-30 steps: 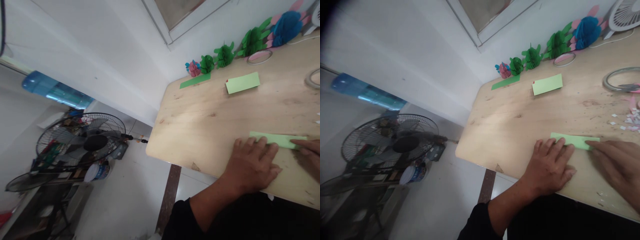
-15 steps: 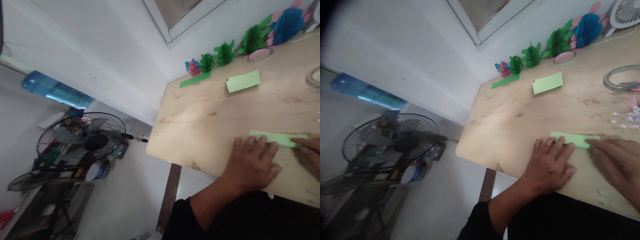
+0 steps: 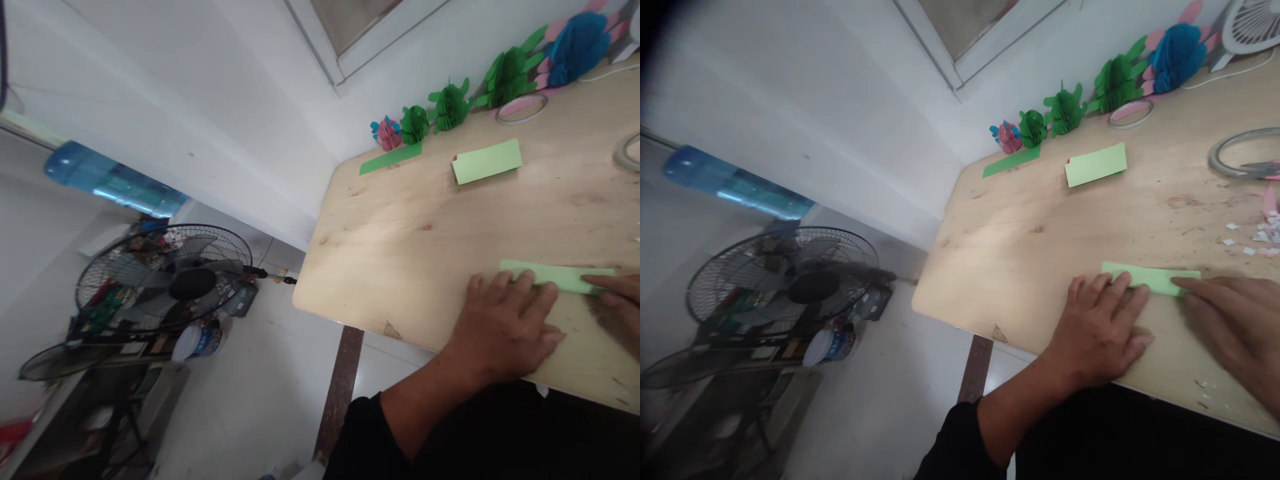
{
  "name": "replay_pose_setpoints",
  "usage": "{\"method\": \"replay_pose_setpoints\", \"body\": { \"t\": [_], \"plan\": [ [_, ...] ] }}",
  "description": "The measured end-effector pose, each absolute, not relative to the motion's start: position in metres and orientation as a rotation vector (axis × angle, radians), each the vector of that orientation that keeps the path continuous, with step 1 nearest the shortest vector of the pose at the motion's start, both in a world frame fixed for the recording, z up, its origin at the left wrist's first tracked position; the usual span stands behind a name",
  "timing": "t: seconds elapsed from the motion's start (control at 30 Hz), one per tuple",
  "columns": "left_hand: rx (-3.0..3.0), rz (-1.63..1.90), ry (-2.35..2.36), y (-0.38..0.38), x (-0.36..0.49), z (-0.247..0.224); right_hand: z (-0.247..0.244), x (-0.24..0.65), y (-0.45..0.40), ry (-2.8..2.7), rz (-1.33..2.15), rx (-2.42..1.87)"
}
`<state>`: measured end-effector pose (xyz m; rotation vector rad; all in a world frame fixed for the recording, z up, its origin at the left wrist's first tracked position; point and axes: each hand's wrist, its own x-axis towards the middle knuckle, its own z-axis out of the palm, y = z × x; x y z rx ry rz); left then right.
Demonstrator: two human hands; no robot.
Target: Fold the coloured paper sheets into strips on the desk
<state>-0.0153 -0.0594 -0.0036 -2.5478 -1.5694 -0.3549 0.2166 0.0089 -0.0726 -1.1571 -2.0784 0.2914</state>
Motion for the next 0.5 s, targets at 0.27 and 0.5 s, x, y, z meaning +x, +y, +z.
{"method": "replay_pose_setpoints", "body": {
  "t": [0.27, 0.5],
  "plan": [
    [-2.563, -0.331, -1.562, -0.059, -0.015, -0.004, -0.067, 0.218, 0.010, -2.189, 0.156, -1.068],
    [-2.560, -0.256, -1.592, -0.060, -0.015, 0.002, -0.060, 0.212, 0.006, -2.230, 0.041, -1.113]
  ]
}}
